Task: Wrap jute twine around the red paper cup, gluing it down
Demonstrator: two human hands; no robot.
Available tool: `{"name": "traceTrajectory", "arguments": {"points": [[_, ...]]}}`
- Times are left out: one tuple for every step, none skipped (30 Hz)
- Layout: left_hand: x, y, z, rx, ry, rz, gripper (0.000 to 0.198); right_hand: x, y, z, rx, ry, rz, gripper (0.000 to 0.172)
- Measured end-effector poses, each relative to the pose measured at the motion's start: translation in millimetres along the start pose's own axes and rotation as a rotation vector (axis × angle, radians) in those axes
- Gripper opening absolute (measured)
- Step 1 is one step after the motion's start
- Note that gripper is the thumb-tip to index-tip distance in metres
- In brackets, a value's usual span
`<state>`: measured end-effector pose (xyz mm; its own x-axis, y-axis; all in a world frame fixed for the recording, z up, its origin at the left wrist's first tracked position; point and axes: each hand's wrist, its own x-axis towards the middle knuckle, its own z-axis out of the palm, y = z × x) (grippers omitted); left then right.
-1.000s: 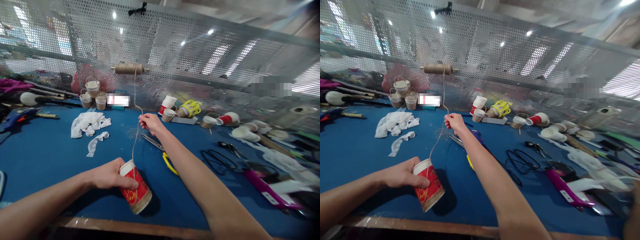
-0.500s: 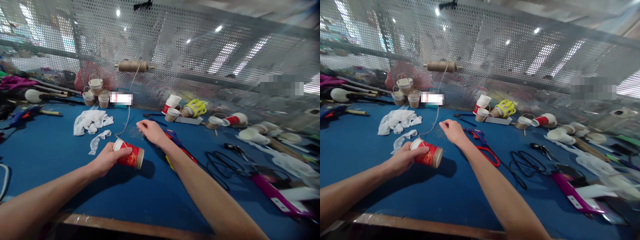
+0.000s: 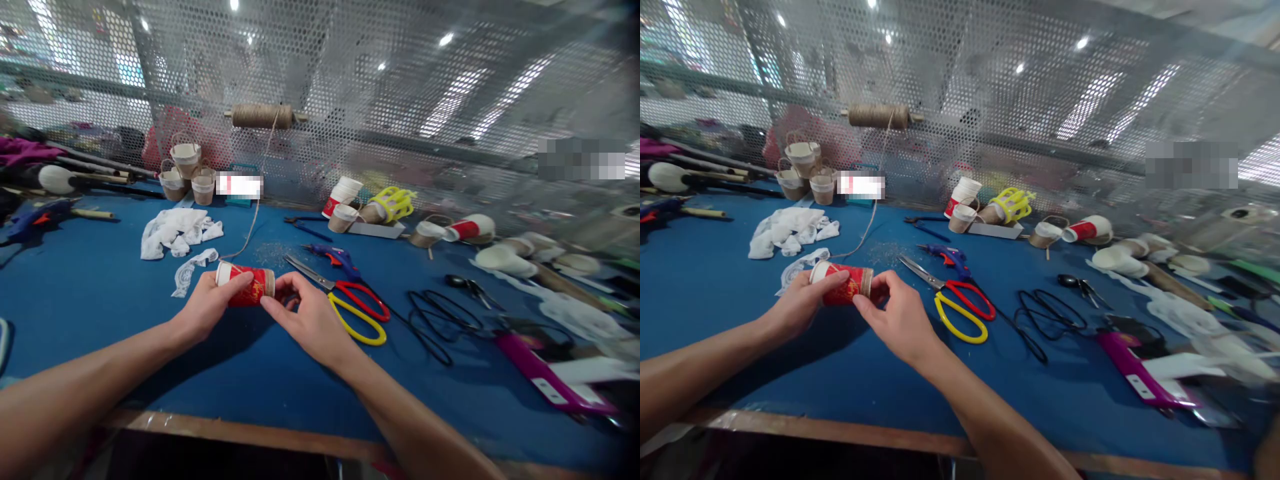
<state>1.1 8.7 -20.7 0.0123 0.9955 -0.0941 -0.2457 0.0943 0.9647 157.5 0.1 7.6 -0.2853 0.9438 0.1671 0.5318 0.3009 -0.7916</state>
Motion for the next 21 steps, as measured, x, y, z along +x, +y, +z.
{"name": "traceTrajectory", "arguments": {"points": [[0, 0, 0.0, 0.004, 0.009, 0.010, 0.023, 0, 1, 2, 0.005, 0.011, 0.002, 0.014], [-1, 0, 0.2, 0.006, 0.015, 0.015, 0.022, 0, 2, 4, 0.009, 0.022, 0.003, 0.013], [-1, 0, 0.6, 0.010, 0.016, 0.016, 0.022, 0, 2, 4, 0.012, 0.031, 0.001, 0.012], [-2, 1, 1.0, 0.018, 0.012, 0.017, 0.021, 0, 3, 5, 0.011, 0.039, -0.006, 0.012], [-3, 1, 1.5, 0.028, 0.006, 0.016, 0.021, 0, 4, 5, 0.009, 0.046, -0.014, 0.011], [-4, 1, 2.0, 0.038, 0.002, 0.016, 0.021, 0, 5, 5, 0.006, 0.052, -0.022, 0.011], [-4, 1, 2.3, 0.049, -0.002, 0.017, 0.021, -1, 5, 5, 0.001, 0.057, -0.030, 0.011], [-5, 1, 2.6, 0.058, -0.005, 0.020, 0.022, -1, 6, 5, -0.004, 0.061, -0.038, 0.011], [-5, 1, 2.7, 0.066, -0.008, 0.025, 0.022, -2, 6, 5, -0.009, 0.064, -0.044, 0.012], [-5, 1, 2.7, 0.073, -0.010, 0.032, 0.022, -2, 7, 5, -0.014, 0.067, -0.050, 0.012], [-6, 0, 2.6, 0.081, -0.014, 0.039, 0.022, -3, 7, 6, -0.018, 0.071, -0.053, 0.013], [-6, 0, 2.5, 0.089, -0.018, 0.046, 0.022, -3, 7, 6, -0.023, 0.075, -0.053, 0.015], [-6, 0, 2.5, 0.098, -0.022, 0.054, 0.022, -4, 8, 6, -0.027, 0.079, -0.051, 0.016], [-6, 0, 2.6, 0.108, -0.024, 0.062, 0.022, -4, 8, 6, -0.029, 0.081, -0.050, 0.016], [-6, 0, 2.7, 0.121, -0.025, 0.070, 0.022, -4, 8, 6, -0.026, 0.080, -0.050, 0.017], [-7, 0, 2.9, 0.137, -0.025, 0.080, 0.022, -4, 8, 6, -0.020, 0.078, -0.051, 0.018], [-8, 0, 3.1, 0.157, -0.024, 0.094, 0.022, -4, 9, 6, -0.010, 0.076, -0.051, 0.019], [-8, 1, 3.4, 0.181, -0.024, 0.110, 0.022, -4, 9, 6, 0.002, 0.074, -0.050, 0.019], [-9, 1, 3.6, 0.209, -0.024, 0.129, 0.022, -3, 9, 6, 0.011, 0.073, -0.046, 0.020], [-10, 1, 3.8, 0.239, -0.023, 0.149, 0.022, -3, 10, 6, 0.016, 0.072, -0.038, 0.020], [-11, 1, 4.0, 0.268, -0.022, 0.169, 0.022, -3, 10, 7, 0.017, 0.071, -0.028, 0.020]]}}
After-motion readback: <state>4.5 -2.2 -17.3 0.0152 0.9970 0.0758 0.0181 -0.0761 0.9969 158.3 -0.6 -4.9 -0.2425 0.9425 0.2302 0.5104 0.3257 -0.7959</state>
